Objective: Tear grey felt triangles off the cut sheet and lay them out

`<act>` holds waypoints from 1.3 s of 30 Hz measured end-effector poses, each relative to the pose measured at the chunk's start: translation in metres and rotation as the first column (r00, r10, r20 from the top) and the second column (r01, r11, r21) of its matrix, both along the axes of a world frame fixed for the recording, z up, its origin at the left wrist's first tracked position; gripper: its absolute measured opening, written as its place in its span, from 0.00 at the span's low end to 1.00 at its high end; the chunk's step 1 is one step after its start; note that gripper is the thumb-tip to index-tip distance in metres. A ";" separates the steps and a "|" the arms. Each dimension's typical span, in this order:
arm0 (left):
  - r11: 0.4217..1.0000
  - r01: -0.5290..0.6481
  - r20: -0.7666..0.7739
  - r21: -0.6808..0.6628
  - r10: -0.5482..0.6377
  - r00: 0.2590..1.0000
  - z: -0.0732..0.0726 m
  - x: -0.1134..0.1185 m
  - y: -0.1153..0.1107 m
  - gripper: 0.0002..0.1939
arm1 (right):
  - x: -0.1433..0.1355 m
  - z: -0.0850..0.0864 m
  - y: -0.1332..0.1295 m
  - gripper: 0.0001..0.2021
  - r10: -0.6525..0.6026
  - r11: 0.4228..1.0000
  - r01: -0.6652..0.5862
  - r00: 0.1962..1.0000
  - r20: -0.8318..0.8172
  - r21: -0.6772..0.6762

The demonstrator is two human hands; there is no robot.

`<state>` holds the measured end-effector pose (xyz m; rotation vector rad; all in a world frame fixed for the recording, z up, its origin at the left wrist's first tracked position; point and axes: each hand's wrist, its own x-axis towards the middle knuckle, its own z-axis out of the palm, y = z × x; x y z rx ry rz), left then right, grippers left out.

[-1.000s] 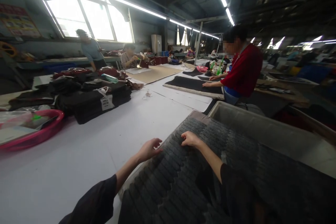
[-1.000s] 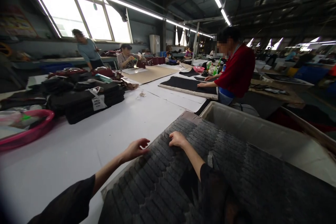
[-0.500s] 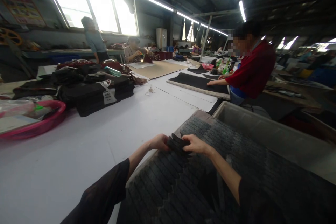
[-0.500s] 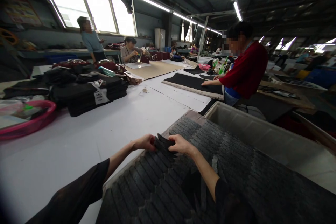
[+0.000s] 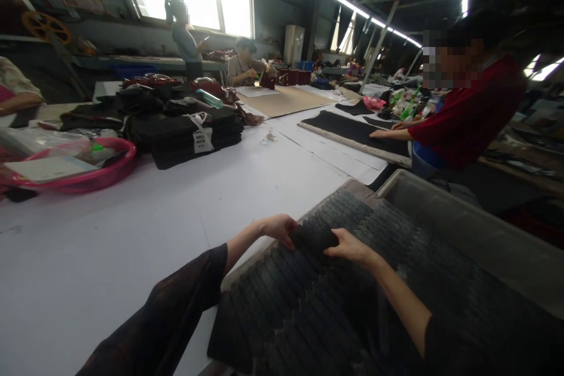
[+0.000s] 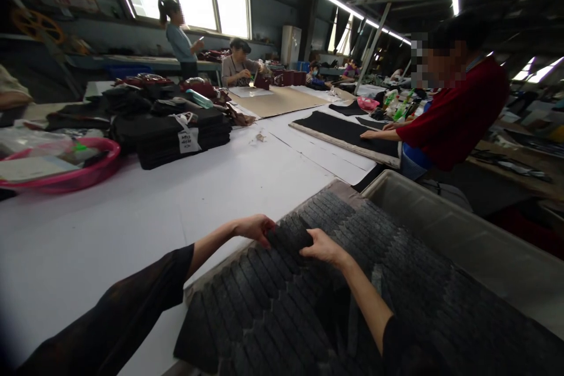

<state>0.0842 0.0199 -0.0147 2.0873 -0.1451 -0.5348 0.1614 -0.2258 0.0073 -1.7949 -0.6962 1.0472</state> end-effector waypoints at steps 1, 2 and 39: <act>1.000 0.013 -0.026 -0.008 -0.013 1.000 -0.001 0.000 0.001 0.19 | 0.000 0.001 -0.001 0.14 -0.005 1.000 0.005 1.000 -0.016 0.005; 0.999 0.028 -0.054 -0.020 -0.029 0.998 -0.003 0.000 0.002 0.18 | 0.000 0.002 -0.002 0.15 -0.010 1.000 0.011 0.999 -0.032 0.008; 0.922 -0.023 -0.072 -0.388 -0.006 0.997 -0.019 -0.075 0.013 0.22 | -0.040 -0.011 0.020 0.16 0.070 0.997 -0.074 0.980 -0.186 -0.015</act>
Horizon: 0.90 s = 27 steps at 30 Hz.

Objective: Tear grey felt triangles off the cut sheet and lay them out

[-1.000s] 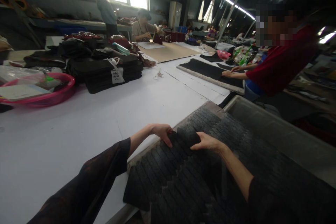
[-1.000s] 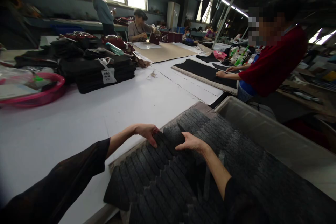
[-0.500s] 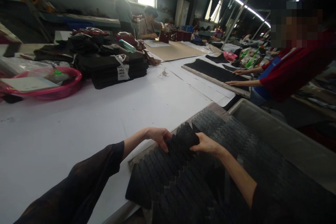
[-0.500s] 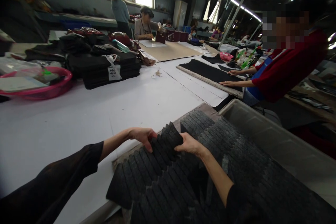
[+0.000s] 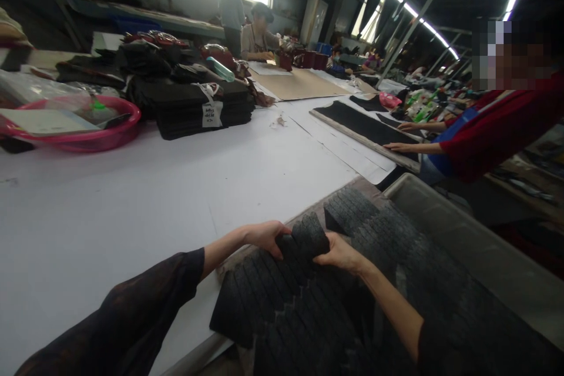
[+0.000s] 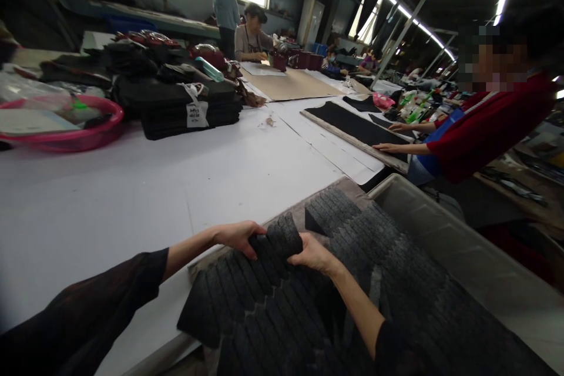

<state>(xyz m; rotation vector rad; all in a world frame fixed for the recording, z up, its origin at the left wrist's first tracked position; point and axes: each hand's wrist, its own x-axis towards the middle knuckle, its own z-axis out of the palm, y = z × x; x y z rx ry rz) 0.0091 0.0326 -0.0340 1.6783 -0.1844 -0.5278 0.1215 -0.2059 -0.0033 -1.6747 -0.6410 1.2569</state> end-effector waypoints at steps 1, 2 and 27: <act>1.000 -0.006 0.002 -0.011 0.006 1.000 0.000 -0.002 -0.001 0.21 | -0.002 0.000 0.001 0.15 0.000 1.000 0.000 1.000 -0.003 -0.003; 1.000 -0.009 0.002 -0.024 0.009 1.000 -0.001 -0.004 -0.001 0.20 | -0.004 0.001 0.002 0.15 0.004 1.000 -0.004 1.000 -0.010 -0.007; 0.884 0.030 0.063 0.467 -0.067 0.996 0.028 -0.063 0.026 0.23 | -0.040 0.004 0.020 0.22 0.116 0.990 -0.123 0.988 -0.106 -0.065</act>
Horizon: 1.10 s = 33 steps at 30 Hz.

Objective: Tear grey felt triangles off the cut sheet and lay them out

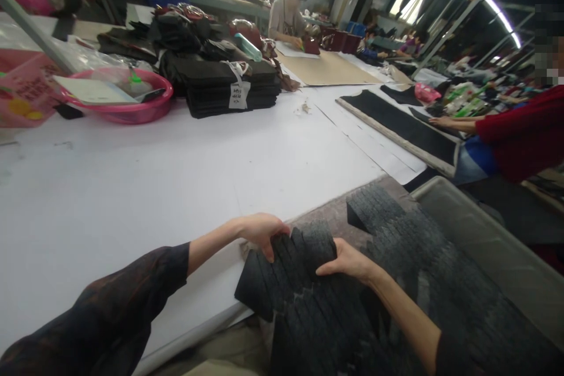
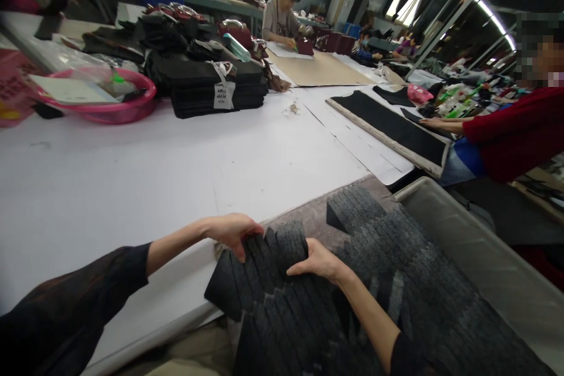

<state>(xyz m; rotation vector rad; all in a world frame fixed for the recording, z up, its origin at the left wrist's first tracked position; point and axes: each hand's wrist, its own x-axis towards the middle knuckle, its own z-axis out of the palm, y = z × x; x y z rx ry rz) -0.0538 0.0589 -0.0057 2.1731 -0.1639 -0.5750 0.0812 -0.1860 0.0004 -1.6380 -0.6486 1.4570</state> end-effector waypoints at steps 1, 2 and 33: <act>0.998 0.003 0.004 0.066 -0.003 1.000 0.002 -0.003 0.001 0.26 | -0.002 -0.002 0.000 0.20 -0.001 1.000 0.001 1.000 0.011 0.002; 0.991 0.010 0.008 0.131 -0.012 1.000 0.004 -0.005 0.001 0.28 | -0.005 -0.003 0.001 0.18 -0.001 1.000 0.001 1.000 0.018 0.007; 0.829 -0.195 -0.002 -0.524 0.228 0.974 -0.039 -0.048 0.008 0.19 | -0.009 0.028 0.078 0.21 0.247 0.968 -0.251 0.961 -0.123 -0.011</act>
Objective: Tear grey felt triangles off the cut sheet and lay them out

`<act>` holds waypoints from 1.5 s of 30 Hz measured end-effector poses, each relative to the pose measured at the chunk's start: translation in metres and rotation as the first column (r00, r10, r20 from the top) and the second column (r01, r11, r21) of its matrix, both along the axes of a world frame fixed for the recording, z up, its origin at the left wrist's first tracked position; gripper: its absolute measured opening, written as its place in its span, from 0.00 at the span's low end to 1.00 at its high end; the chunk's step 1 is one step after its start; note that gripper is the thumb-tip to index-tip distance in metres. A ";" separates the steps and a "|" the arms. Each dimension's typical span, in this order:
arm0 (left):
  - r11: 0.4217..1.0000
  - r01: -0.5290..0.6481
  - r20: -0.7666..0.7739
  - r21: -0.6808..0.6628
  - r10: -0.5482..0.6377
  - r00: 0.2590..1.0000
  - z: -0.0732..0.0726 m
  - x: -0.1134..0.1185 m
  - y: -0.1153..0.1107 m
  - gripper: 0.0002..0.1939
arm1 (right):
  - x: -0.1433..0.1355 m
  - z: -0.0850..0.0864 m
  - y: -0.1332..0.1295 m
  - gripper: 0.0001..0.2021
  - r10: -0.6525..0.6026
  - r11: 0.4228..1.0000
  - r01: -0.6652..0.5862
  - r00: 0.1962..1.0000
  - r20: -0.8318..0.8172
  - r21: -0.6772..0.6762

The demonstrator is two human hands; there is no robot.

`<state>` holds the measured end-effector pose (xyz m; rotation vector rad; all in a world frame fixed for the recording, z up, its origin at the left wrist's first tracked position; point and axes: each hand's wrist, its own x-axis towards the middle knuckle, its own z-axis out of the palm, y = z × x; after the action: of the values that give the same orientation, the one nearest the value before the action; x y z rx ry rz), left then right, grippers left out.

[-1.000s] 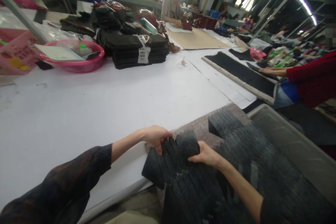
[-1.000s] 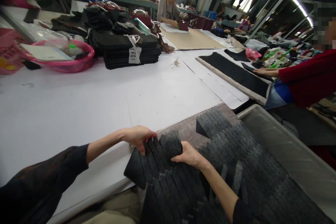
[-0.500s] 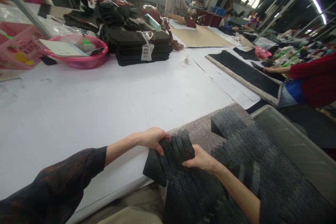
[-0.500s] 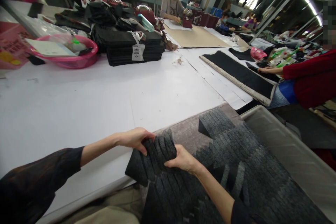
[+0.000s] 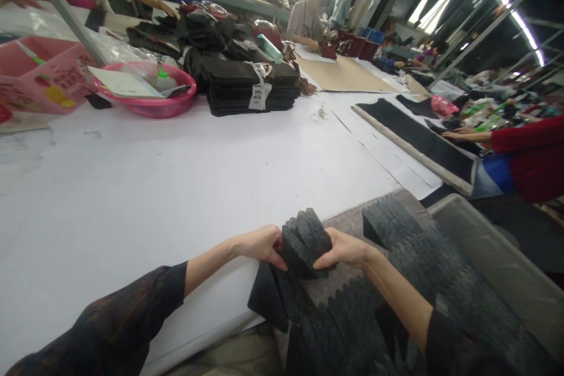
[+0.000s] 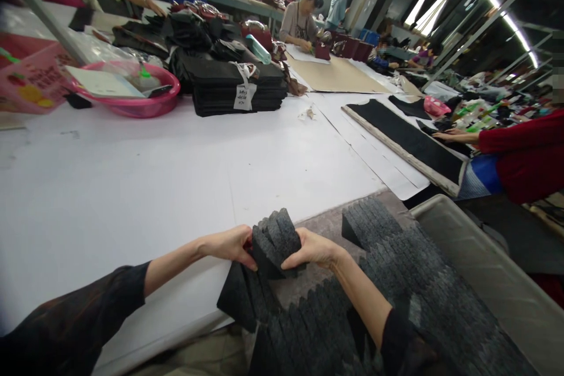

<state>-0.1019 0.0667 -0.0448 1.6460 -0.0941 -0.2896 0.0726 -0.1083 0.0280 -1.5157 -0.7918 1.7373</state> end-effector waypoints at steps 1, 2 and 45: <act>1.000 -0.011 -0.003 -0.025 0.011 1.000 0.000 -0.002 0.000 0.18 | 0.005 0.004 0.010 0.21 0.035 0.999 -0.035 0.999 0.021 0.001; 0.999 -0.026 -0.009 -0.048 0.025 1.000 0.000 -0.005 0.000 0.18 | 0.011 0.007 0.021 0.21 0.060 0.998 -0.061 0.997 0.054 0.012; -0.012 -0.714 0.467 0.700 0.765 0.444 -0.001 -0.132 0.052 0.07 | -0.065 -0.005 0.208 0.11 0.055 0.835 -0.546 0.209 0.976 0.070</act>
<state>-0.2341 0.1183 -0.0457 2.3944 1.2201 0.6273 0.0077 0.0994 0.0229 -2.1278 -2.0819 0.4840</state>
